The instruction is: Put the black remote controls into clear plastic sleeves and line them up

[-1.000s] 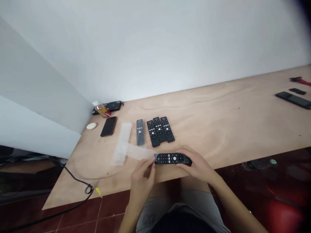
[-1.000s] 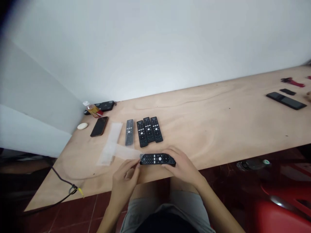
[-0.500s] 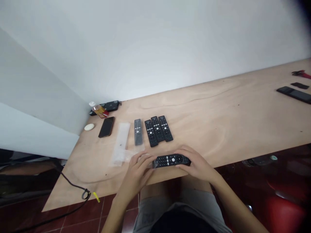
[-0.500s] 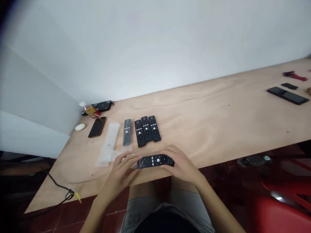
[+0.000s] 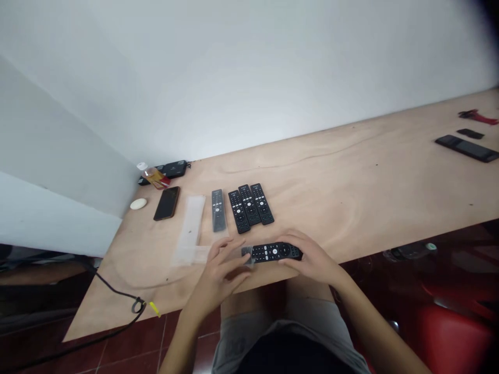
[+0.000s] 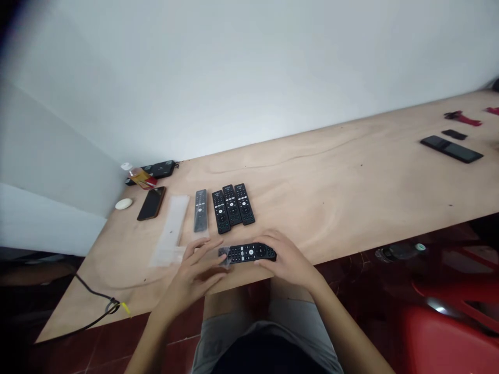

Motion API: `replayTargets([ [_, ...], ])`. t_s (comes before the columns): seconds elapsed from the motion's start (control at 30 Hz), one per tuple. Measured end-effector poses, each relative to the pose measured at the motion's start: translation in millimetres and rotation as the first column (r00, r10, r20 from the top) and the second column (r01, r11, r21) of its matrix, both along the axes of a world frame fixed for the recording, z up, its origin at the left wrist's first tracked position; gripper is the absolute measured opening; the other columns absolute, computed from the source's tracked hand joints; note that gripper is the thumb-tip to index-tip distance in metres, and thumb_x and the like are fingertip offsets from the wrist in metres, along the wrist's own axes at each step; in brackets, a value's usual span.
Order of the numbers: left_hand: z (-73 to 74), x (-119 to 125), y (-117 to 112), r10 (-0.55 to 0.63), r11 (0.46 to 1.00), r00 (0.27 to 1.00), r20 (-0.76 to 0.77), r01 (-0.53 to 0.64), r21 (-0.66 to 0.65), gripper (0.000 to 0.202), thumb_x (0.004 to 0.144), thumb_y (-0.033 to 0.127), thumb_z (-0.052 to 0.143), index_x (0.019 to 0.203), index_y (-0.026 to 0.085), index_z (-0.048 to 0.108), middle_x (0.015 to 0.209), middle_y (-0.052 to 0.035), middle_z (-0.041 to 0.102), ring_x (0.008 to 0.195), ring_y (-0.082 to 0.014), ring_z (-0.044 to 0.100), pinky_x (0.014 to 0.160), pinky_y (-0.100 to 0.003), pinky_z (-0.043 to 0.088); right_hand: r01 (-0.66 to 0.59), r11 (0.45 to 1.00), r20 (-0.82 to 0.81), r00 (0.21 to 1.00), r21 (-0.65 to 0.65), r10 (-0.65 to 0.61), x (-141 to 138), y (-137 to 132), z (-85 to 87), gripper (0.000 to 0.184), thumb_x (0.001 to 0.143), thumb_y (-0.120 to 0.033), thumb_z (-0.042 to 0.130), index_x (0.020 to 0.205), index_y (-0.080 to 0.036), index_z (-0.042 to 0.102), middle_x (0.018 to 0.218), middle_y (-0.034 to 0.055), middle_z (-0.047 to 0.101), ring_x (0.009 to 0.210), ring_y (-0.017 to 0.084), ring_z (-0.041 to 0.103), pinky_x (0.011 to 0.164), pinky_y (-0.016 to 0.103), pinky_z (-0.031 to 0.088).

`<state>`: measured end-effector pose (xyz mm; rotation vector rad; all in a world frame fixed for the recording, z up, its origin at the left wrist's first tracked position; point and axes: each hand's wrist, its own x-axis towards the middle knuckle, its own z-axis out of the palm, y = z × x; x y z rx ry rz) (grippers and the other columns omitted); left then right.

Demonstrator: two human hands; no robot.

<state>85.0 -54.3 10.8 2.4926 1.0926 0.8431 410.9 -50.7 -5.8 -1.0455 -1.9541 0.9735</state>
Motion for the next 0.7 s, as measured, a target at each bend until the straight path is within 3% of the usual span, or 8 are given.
replayTargets([
  [0.13, -1.5, 9, -4, 0.023, 0.995, 1.000, -0.014, -0.024, -0.094, 0.043, 0.100, 0.024, 0.077, 0.142, 0.031, 0.071, 0.137, -0.0117, 0.074, 0.141, -0.0328, 0.058, 0.114, -0.060, 0.056, -0.027, 1.000, -0.004, 1.000, 0.005, 0.027, 0, 2, 2.8, 0.043, 0.098, -0.034, 0.083, 0.140, -0.031, 0.073, 0.134, 0.0088, 0.075, 0.126, 0.033, 0.067, 0.111, 0.050, 0.055],
  [0.33, -5.0, 55, 2, -0.060, 0.983, 0.998, 0.001, 0.060, -0.174, 0.068, 0.100, 0.024, 0.076, 0.162, 0.033, 0.051, 0.138, -0.0127, 0.072, 0.134, -0.0325, 0.063, 0.113, -0.056, 0.056, -0.116, 0.993, 0.125, 0.986, 0.031, 0.112, -10, 6, 10.6, 0.051, 0.097, -0.038, 0.085, 0.145, -0.037, 0.070, 0.139, 0.0060, 0.074, 0.131, 0.034, 0.063, 0.117, 0.054, 0.050],
  [0.43, -2.1, 61, 5, -0.067, 0.988, 0.997, -0.029, 0.063, -0.139, 0.073, 0.099, 0.025, 0.078, 0.164, 0.033, 0.046, 0.143, -0.0133, 0.070, 0.135, -0.0345, 0.063, 0.115, -0.059, 0.054, -0.016, 0.998, 0.155, 0.988, 0.056, 0.007, -8, 3, 7.5, 0.054, 0.099, -0.042, 0.082, 0.150, -0.036, 0.066, 0.145, 0.0084, 0.068, 0.137, 0.035, 0.058, 0.120, 0.058, 0.049],
  [0.57, 3.3, 39, 1, 0.029, 0.991, 0.996, -0.079, -0.039, -0.126, 0.073, 0.094, 0.032, 0.084, 0.159, 0.033, 0.052, 0.144, -0.0136, 0.068, 0.133, -0.0369, 0.064, 0.111, -0.060, 0.055, 0.215, 0.973, 0.106, 0.969, 0.080, -0.223, 9, -11, -0.4, 0.044, 0.109, -0.042, 0.066, 0.152, -0.034, 0.063, 0.147, 0.0115, 0.066, 0.139, 0.035, 0.059, 0.121, 0.061, 0.050],
  [0.7, -0.3, 33, -5, 0.089, 0.985, 0.992, -0.094, -0.102, -0.139, 0.063, 0.098, 0.025, 0.077, 0.156, 0.031, 0.054, 0.139, -0.0124, 0.070, 0.128, -0.0341, 0.067, 0.107, -0.054, 0.059, 0.266, 0.962, 0.068, 0.960, 0.065, -0.270, 13, -24, -4.0, 0.038, 0.115, -0.036, 0.051, 0.151, -0.033, 0.064, 0.147, 0.0101, 0.070, 0.139, 0.035, 0.063, 0.122, 0.063, 0.049],
])
